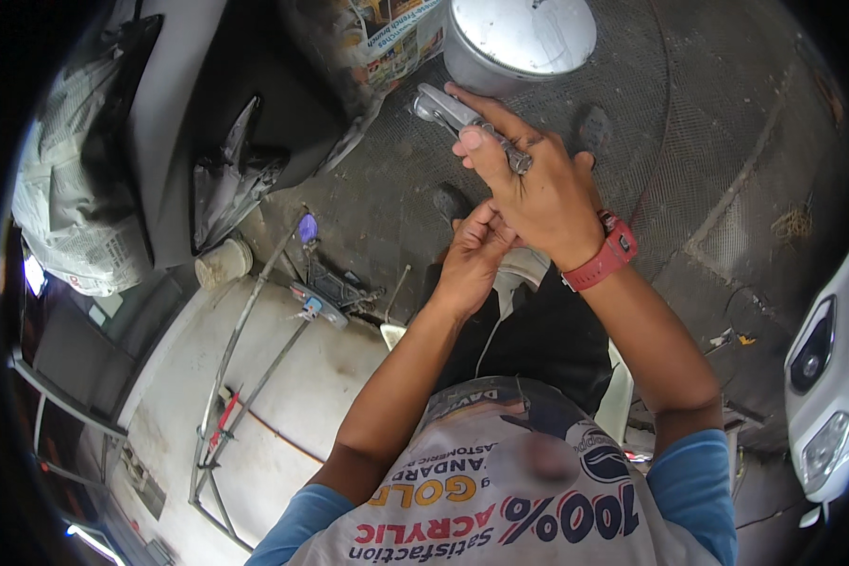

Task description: The person uses a spray gun to apply paint to a car bumper that is partially covered with newspaper. They repeatedly spray the surface, pause to adjust the spray gun, and touch the bumper to check the finish.

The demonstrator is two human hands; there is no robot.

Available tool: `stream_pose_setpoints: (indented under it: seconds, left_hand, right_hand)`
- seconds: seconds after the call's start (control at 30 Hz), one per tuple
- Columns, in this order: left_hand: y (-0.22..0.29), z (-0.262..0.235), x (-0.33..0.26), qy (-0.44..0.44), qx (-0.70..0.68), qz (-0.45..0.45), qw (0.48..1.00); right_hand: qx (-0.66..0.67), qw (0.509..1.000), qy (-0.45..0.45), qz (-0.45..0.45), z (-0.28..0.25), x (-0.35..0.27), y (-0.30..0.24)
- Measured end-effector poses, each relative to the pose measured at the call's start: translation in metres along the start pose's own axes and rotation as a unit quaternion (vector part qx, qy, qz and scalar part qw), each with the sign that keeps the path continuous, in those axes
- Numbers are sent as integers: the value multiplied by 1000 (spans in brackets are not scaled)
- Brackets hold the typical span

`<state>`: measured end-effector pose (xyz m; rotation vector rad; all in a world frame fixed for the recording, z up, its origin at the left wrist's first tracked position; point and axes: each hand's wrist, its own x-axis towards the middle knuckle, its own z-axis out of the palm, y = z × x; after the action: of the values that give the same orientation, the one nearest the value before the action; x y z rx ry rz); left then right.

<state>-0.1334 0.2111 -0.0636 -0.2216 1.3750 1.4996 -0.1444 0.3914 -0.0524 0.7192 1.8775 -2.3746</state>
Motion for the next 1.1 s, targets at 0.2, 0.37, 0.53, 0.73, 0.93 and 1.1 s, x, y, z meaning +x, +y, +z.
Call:
stream_pose_setpoints:
  seconds: [0.2,0.37,0.53,0.73,0.93,1.1]
  left_hand:
    - [-33,-60,-36,-39,-35,26,998]
    - [-45,-141,-63,-98,72,58,991]
    - [-30,-196,-104,-128,108,-21,986]
    - [-106,-296,-149,-73,262,-86,958]
    - [-171,-424,-241,-146,612,-288,722]
    - [-156,-419,-253,-57,554,-373,742]
  right_hand:
    - [22,997,68,-30,81,-41,4]
    - [1,992,113,-62,166,-64,23]
    - [29,986,147,-73,231,-80,43]
    - [-15,976,212,-41,242,-88,65]
    - [-21,954,296,-40,214,-66,78]
    - [-11,944,326,-43,202,-46,85]
